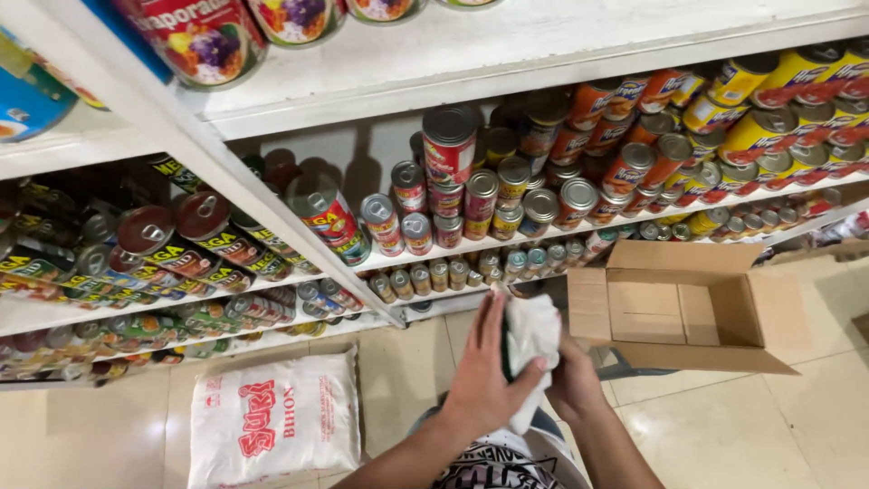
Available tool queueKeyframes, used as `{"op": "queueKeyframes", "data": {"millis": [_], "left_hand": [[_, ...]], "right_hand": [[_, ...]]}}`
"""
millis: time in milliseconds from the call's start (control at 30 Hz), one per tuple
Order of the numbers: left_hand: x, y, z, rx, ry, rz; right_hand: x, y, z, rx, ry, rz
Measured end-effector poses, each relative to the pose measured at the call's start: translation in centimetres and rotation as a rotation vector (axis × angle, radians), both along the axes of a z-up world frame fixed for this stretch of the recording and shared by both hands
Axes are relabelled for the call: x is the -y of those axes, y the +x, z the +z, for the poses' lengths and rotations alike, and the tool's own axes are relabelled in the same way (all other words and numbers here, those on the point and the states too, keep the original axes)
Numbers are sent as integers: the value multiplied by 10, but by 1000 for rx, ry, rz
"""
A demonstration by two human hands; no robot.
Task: The person is taking canned goods off a shelf, wiping them clean with a cloth, and then placing them back on the shelf in an organized manner.
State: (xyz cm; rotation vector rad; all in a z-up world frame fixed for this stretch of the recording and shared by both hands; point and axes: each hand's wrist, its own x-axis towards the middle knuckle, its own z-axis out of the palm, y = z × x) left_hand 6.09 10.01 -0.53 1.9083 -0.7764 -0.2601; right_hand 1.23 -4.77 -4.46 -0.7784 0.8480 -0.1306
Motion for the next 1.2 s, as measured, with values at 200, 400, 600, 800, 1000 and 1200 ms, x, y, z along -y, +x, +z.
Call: {"op": "queueKeyframes", "data": {"millis": [200,400,600,800,1000,1200], "left_hand": [[12,17,12,-297,-87,-47],[49,2,11,-479,-215,8],[85,-27,0,-267,-55,120],[108,-45,0,-139,-3,126],[123,-39,-8,-444,-186,210],[143,-62,-1,-487,-168,321]], "right_hand": [[45,-15,-57,81,156,202],[78,-34,-74,209,119,288],[90,-29,-26,228,-203,292],[106,-36,25,144,65,154],[140,-54,1,204,51,460],[137,-58,-8,117,128,274]]}}
